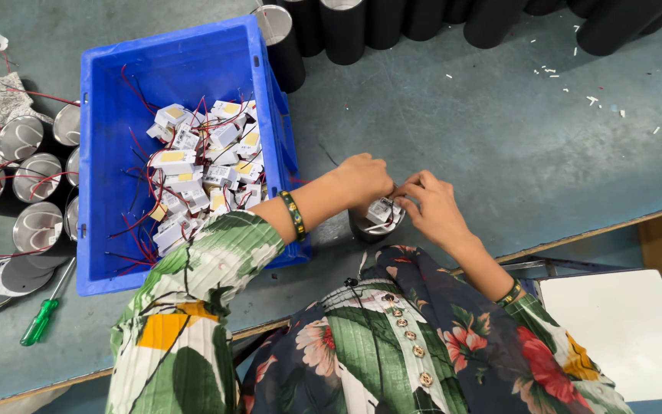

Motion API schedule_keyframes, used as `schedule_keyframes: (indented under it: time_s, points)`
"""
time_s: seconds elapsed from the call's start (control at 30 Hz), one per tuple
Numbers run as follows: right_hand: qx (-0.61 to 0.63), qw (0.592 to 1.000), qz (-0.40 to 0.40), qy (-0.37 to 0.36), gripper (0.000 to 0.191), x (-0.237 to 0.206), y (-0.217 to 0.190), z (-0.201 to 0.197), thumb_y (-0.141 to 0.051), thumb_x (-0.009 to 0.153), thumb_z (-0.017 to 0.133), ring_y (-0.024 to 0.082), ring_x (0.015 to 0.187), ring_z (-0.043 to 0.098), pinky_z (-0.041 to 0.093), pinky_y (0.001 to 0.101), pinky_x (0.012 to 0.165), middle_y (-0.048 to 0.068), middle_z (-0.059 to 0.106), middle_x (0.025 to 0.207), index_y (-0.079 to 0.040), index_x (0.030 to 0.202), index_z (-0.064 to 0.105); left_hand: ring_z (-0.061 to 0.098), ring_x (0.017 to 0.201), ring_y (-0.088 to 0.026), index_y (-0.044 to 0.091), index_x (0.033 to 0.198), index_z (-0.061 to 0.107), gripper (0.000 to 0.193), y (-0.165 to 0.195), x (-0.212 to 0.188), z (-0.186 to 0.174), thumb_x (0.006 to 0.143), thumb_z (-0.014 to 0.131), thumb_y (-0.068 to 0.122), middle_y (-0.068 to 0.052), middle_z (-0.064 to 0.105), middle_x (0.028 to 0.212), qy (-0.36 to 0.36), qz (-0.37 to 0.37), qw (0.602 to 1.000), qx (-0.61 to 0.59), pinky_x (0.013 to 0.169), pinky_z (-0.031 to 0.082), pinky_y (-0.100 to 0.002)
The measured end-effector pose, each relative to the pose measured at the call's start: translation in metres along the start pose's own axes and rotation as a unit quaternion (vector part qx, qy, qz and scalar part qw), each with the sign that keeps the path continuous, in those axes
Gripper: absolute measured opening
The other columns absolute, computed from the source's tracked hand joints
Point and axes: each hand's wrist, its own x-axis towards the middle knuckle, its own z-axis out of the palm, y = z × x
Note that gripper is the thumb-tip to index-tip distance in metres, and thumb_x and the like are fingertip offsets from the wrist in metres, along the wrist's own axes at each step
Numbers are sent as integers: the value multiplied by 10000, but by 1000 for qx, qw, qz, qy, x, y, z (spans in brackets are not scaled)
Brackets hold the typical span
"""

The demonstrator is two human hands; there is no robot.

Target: The person repeatedly picks up small white LED driver modules from a blue bin and places them into black cylindrical housings on a workbench. The person handles the modules and housings one at a time, arranging the wires inside each housing.

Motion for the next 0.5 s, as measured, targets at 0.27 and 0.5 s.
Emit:
schedule_keyframes:
  time_s: [0.27,0.5]
  points:
    - [2,1000,-5,17,103,2,2,-4,-199,910,739,239,1041,602,405,421,978,35,660,1058,-137,989,762,655,1037,-212,173,882,780,84,18,13,45,824,728,203,-7,752,935,100,-26,992,71,794,494,-363]
    - [39,997,-33,50,132,-7,1,-7,-180,911,743,257,1037,647,456,410,917,52,689,1080,-107,1020,747,630,1028,-194,188,810,786,74,26,9,50,788,736,237,23,751,876,126,-45,987,90,790,464,-342]
